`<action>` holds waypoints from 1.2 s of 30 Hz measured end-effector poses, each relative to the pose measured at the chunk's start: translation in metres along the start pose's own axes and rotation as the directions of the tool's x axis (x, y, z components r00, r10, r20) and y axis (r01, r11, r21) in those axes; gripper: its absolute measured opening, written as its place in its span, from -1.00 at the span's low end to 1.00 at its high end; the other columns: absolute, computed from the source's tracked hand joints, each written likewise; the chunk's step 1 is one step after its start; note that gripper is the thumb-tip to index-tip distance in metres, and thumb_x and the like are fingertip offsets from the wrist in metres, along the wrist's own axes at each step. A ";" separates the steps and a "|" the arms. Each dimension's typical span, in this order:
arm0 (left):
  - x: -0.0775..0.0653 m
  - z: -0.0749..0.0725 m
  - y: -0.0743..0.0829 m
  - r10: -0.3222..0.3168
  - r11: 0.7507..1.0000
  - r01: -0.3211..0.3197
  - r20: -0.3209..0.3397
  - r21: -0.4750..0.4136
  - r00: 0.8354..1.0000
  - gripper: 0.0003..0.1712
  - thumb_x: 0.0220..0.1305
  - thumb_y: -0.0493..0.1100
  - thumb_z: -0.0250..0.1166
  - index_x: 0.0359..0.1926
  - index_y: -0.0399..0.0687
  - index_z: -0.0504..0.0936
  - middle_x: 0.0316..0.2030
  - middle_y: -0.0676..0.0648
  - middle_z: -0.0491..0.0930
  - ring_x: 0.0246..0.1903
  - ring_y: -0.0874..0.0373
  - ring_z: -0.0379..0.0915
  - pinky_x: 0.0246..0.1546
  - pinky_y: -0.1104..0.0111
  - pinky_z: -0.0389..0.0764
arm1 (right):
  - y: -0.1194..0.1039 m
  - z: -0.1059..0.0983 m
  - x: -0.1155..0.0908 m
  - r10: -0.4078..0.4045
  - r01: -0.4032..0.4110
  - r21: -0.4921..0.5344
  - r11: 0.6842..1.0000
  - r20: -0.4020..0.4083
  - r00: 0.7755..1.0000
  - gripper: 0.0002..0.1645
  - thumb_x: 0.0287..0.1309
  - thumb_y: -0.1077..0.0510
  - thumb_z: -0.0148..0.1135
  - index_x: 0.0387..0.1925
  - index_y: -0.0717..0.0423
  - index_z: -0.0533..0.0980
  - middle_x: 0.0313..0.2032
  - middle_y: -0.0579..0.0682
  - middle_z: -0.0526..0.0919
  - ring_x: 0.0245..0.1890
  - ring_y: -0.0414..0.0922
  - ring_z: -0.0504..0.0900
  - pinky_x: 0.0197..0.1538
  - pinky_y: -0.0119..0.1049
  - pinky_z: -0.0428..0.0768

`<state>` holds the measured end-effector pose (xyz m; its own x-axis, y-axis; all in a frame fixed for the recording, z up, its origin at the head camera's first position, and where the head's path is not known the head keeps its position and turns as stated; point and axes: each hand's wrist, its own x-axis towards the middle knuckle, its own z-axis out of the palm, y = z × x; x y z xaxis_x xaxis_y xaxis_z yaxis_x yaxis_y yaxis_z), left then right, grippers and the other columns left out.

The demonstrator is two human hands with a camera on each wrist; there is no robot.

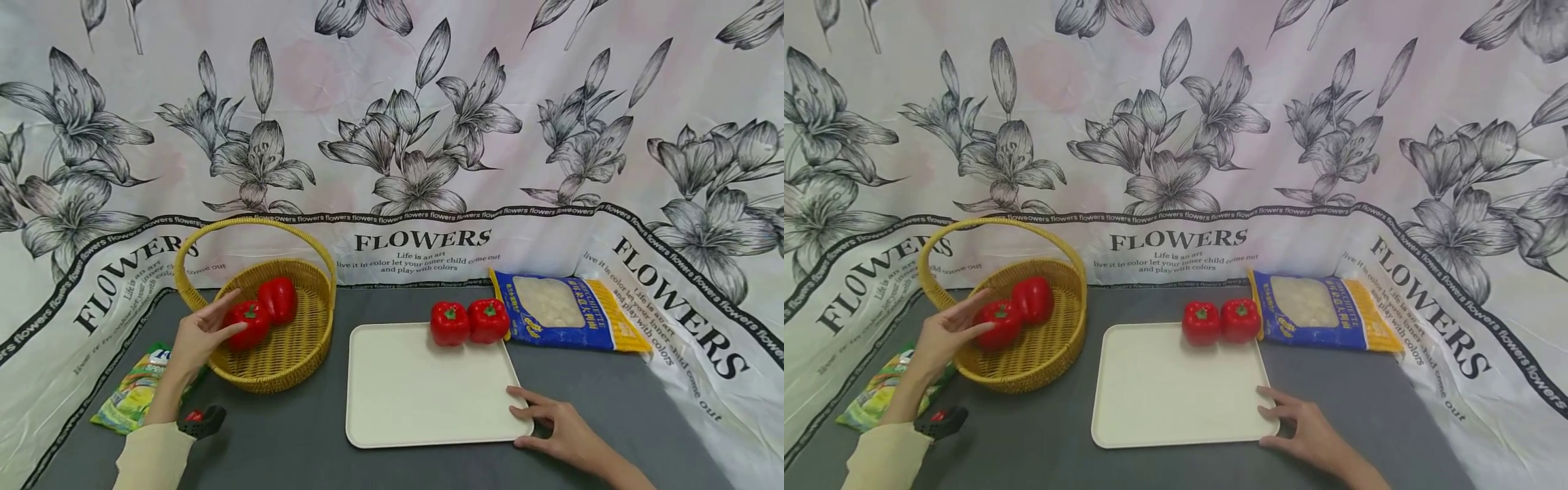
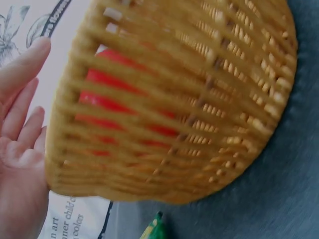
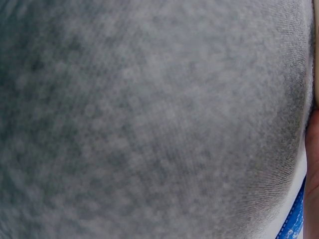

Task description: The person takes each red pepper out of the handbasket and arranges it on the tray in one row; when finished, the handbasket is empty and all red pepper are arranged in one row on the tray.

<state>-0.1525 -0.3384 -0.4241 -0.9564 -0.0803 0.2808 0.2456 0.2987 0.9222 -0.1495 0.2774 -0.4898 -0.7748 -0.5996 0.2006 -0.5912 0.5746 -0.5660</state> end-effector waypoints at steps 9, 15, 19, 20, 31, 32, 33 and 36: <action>0.006 -0.015 0.001 -0.070 0.990 0.054 0.119 0.132 0.990 -0.28 0.23 -0.17 0.34 0.38 -0.11 0.31 0.35 -0.20 0.26 0.34 0.13 0.16 0.11 0.64 0.33 | -0.003 -0.001 0.000 0.012 -0.012 0.009 1.000 0.022 1.000 -0.45 -0.01 -0.17 0.41 -0.01 0.02 0.65 0.18 0.10 0.53 0.16 -0.24 0.45 -0.03 -0.52 0.55; 0.010 -0.013 0.005 -0.152 0.977 0.125 0.151 0.173 0.977 -0.24 0.24 -0.08 0.34 0.40 -0.11 0.28 0.36 -0.26 0.23 0.37 -0.12 0.06 0.11 0.64 0.33 | -0.004 -0.002 0.000 0.023 -0.023 0.008 1.000 0.033 0.999 -0.45 -0.01 -0.18 0.40 -0.01 0.00 0.65 0.18 0.10 0.52 0.17 -0.22 0.46 -0.03 -0.51 0.56; 0.013 -0.010 0.007 -0.173 0.972 0.140 0.167 0.190 0.971 -0.23 0.24 -0.09 0.33 0.40 -0.17 0.25 0.37 -0.30 0.19 0.38 -0.18 0.00 0.15 0.59 0.30 | -0.003 -0.002 0.000 0.025 -0.025 0.013 1.000 0.034 0.999 -0.46 -0.01 -0.17 0.40 -0.01 0.00 0.66 0.19 0.10 0.52 0.17 -0.23 0.45 -0.04 -0.52 0.55; 0.014 -0.010 0.007 -0.176 0.970 0.141 0.172 0.196 0.969 -0.23 0.24 -0.09 0.33 0.40 -0.19 0.25 0.37 -0.30 0.19 0.38 -0.18 -0.01 0.17 0.55 0.30 | -0.003 -0.002 0.000 0.025 -0.025 0.014 1.000 0.035 0.999 -0.46 -0.01 -0.17 0.40 -0.02 0.00 0.66 0.19 0.10 0.52 0.17 -0.23 0.46 -0.04 -0.52 0.55; 0.022 -0.006 0.008 -0.180 0.866 0.059 0.199 0.496 0.963 -0.17 0.11 -0.02 0.44 0.34 -0.22 0.35 0.33 -0.40 0.21 0.26 -0.37 0.15 0.13 -0.16 0.37 | -0.003 -0.002 0.001 0.034 -0.034 0.014 0.999 0.034 0.999 -0.44 -0.02 -0.19 0.40 -0.02 0.02 0.66 0.19 0.10 0.52 0.16 -0.26 0.45 -0.05 -0.53 0.55; 0.022 -0.006 0.009 -0.178 0.857 0.055 0.195 0.512 0.965 -0.17 0.11 -0.02 0.44 0.34 -0.22 0.35 0.32 -0.39 0.24 0.24 -0.37 0.19 0.11 -0.16 0.39 | -0.003 -0.002 0.001 0.034 -0.034 0.013 0.999 0.033 0.999 -0.44 -0.02 -0.19 0.40 -0.02 0.02 0.66 0.19 0.10 0.52 0.16 -0.25 0.45 -0.05 -0.53 0.55; 0.022 -0.006 0.008 -0.178 0.851 0.056 0.186 0.522 0.966 -0.18 0.11 -0.01 0.44 0.33 -0.22 0.36 0.30 -0.39 0.27 0.22 -0.36 0.21 0.10 -0.16 0.40 | -0.003 -0.002 0.001 0.036 -0.036 0.013 0.999 0.034 0.999 -0.44 -0.02 -0.19 0.40 -0.02 0.02 0.66 0.19 0.10 0.52 0.16 -0.25 0.46 -0.05 -0.53 0.55; 0.022 -0.006 0.008 -0.192 0.844 0.081 0.157 0.529 0.969 -0.18 0.14 0.00 0.42 0.34 -0.24 0.34 0.26 -0.42 0.30 0.17 -0.35 0.28 0.08 -0.15 0.43 | -0.003 -0.001 0.000 0.039 -0.040 0.009 0.999 0.034 0.999 -0.44 -0.02 -0.19 0.40 -0.02 0.02 0.66 0.19 0.09 0.52 0.16 -0.24 0.46 -0.04 -0.53 0.55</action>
<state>-0.1708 -0.3438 -0.4087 -0.9985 0.0143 0.0532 0.0460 0.7491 0.6608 -0.1483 0.2762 -0.4869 -0.7893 -0.5952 0.1508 -0.5578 0.5926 -0.5811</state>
